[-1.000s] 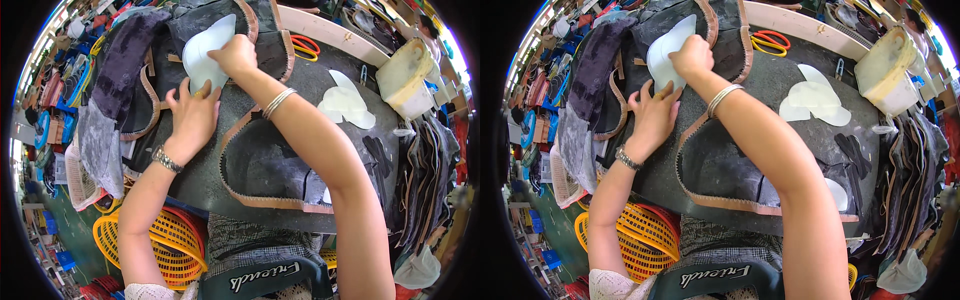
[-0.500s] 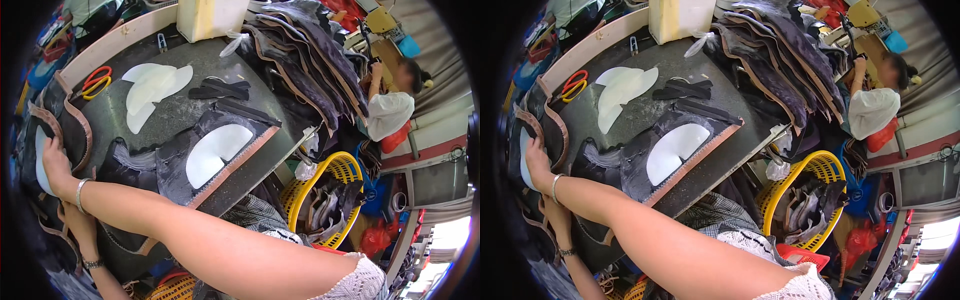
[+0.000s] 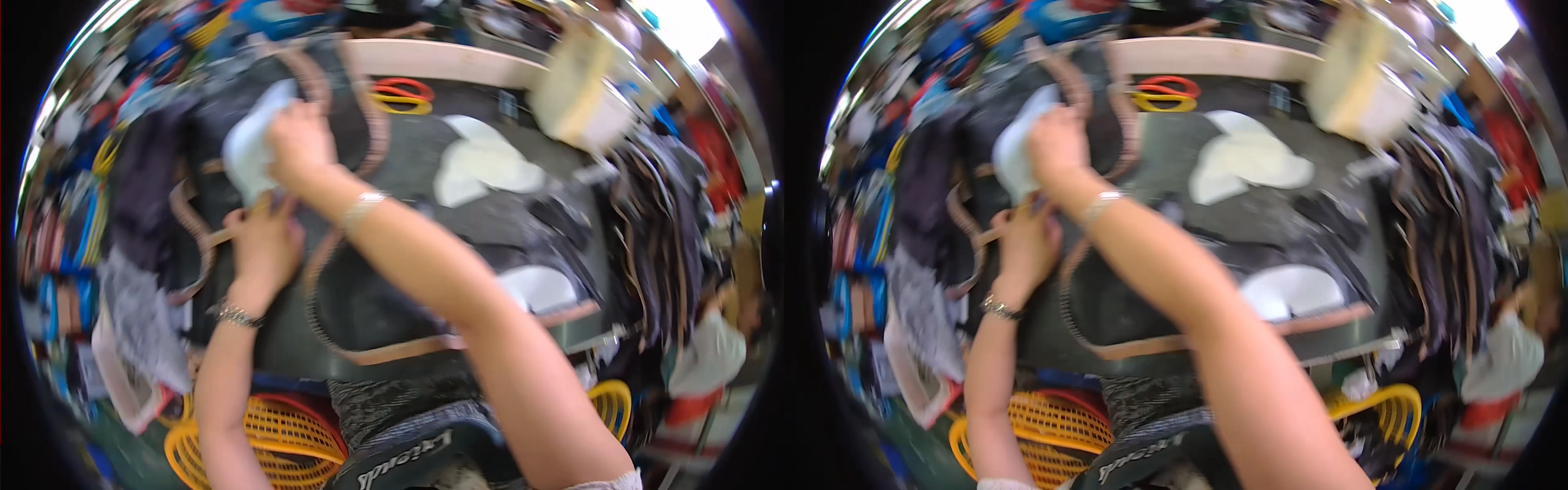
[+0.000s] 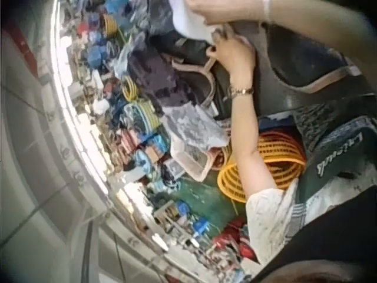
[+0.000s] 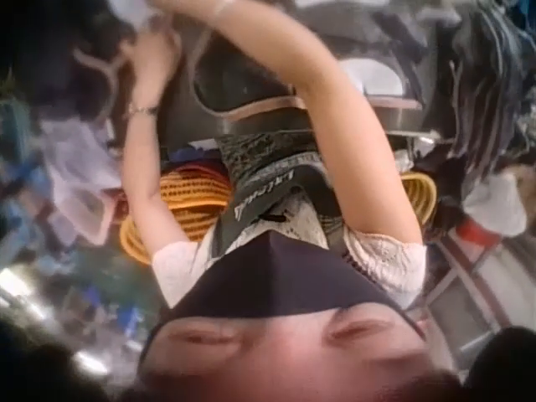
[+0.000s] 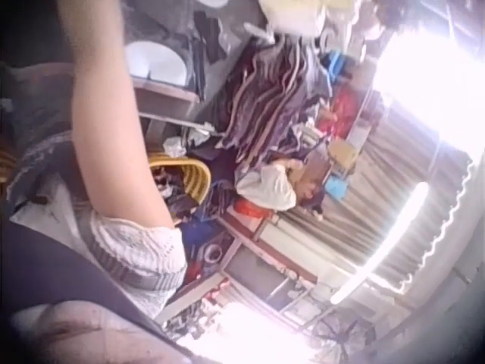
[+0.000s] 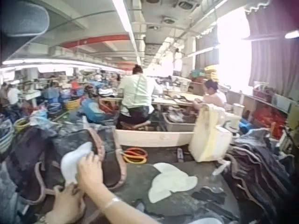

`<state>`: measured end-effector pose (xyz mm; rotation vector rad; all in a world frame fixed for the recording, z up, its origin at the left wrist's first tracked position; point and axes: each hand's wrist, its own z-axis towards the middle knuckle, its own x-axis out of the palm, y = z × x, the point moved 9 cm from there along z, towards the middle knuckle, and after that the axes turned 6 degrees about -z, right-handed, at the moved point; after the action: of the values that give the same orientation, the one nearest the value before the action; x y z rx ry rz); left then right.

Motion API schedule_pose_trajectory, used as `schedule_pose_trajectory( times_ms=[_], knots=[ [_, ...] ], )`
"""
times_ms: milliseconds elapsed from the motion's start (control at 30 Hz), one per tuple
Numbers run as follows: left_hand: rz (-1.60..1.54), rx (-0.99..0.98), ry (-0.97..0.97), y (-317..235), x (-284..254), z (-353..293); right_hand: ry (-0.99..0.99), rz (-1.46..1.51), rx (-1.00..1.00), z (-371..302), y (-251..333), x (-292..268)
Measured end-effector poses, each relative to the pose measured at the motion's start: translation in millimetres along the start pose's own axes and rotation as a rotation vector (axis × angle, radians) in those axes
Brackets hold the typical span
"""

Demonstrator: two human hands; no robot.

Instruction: Assembling leather shoe uppers with fur linings and plastic supports by hand.

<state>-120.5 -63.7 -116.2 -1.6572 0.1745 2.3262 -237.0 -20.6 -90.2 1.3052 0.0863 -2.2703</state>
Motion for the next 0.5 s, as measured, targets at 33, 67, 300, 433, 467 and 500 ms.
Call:
schedule_pose_trajectory(
  times_ms=[33,67,300,433,467,500],
  knots=[
    [-0.009,-0.013,-0.008,0,-4,-1,0.185,-0.114,-0.162,-5,13,2],
    [-0.024,0.015,-0.04,-2,-6,-2,0.167,-0.146,-0.19,-11,18,-10],
    [-0.125,-0.052,-0.029,7,-5,-8,0.098,-0.28,-0.182,-24,43,-1],
    [-0.074,-0.027,-0.181,6,-9,-7,0.011,-0.159,-0.03,0,5,-58],
    [-0.099,-0.02,-0.164,11,-9,-9,-0.08,-0.105,-0.066,2,1,-92],
    [-0.187,-0.075,-0.078,23,-15,-11,-0.257,-0.02,-0.158,-5,3,-133]
  ],
)
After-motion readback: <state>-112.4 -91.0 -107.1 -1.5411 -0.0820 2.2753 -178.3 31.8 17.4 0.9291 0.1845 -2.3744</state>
